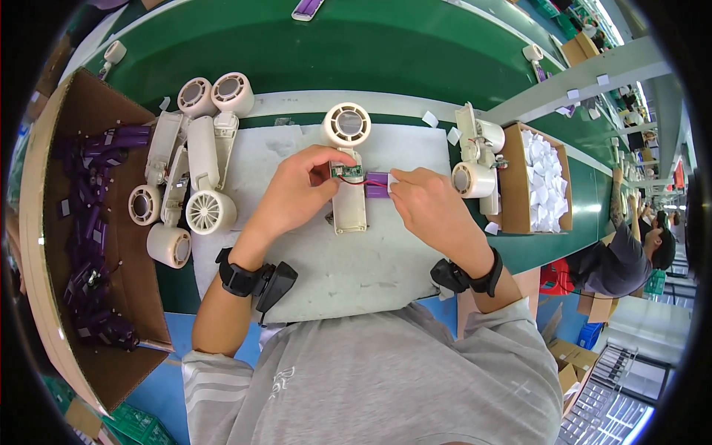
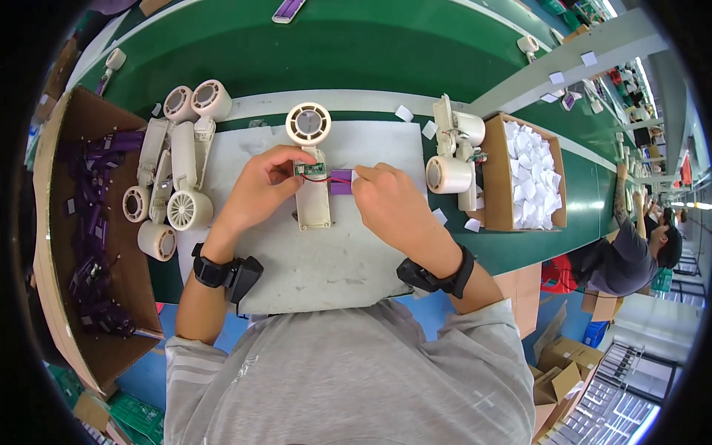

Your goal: Assemble handheld fans by installing batteries and circuit boards into the plastic housing.

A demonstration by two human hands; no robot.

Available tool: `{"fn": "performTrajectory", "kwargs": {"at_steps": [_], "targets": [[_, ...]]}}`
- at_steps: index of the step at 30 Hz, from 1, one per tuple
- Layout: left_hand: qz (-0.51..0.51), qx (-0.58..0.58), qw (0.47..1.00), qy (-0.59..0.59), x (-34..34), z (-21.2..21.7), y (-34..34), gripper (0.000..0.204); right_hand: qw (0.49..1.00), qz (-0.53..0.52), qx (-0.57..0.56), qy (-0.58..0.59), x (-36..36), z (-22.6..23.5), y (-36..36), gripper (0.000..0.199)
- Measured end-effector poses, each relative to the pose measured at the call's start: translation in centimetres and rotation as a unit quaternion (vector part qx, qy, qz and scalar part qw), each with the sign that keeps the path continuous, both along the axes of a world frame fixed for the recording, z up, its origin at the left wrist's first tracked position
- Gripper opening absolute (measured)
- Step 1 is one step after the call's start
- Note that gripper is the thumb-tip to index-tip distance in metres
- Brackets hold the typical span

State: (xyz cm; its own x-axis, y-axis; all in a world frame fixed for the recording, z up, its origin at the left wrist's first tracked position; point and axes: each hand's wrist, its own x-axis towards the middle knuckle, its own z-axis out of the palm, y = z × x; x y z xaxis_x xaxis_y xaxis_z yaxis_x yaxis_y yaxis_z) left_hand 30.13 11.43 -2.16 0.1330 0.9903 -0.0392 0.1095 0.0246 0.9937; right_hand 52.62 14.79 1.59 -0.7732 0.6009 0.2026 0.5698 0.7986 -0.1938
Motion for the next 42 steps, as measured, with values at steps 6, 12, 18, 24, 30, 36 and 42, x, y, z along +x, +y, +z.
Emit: {"fn": "performTrajectory", "kwargs": {"at_steps": [6, 12, 18, 24, 30, 36, 42], "targets": [[0.005, -0.015, 1.0, 0.012, -0.1, 0.1, 0.1, 0.036, 0.997, -0.036, 0.008, -0.065, -1.0, -0.4, -0.7, 0.007], [0.002, -0.006, 1.0, 0.014, 0.0, -0.4, 0.4, 0.036, 0.99, -0.129, -0.05, 0.008, -0.7, -0.2, -0.5, 0.006], [0.014, 0.002, 1.0, 0.024, -0.3, -0.5, 0.1, 0.034, 0.943, -0.253, -0.104, 0.19, 5.0, 3.4, 1.9, 0.015], [0.032, 0.029, 0.997, 0.059, 0.3, -0.3, 0.3, 0.031, 0.865, -0.501, 0.011, 0.0, 13.1, 7.4, 4.2, 0.021], [0.037, 0.113, 0.988, 0.102, 0.1, -0.7, 0.3, 0.032, 0.979, -0.069, -0.162, 0.105, 0.0, 1.4, 0.4, 0.043], [0.037, 0.178, 0.97, 0.164, 0.1, -0.6, 0.4, 0.032, 0.957, -0.027, -0.286, 0.042, -0.4, 0.2, 1.8, 0.06], [0.024, 0.191, 0.962, 0.192, -0.3, -0.1, 0.2, 0.033, 0.667, -0.083, -0.715, 0.192, 0.1, 1.5, 1.7, 0.073]]}}
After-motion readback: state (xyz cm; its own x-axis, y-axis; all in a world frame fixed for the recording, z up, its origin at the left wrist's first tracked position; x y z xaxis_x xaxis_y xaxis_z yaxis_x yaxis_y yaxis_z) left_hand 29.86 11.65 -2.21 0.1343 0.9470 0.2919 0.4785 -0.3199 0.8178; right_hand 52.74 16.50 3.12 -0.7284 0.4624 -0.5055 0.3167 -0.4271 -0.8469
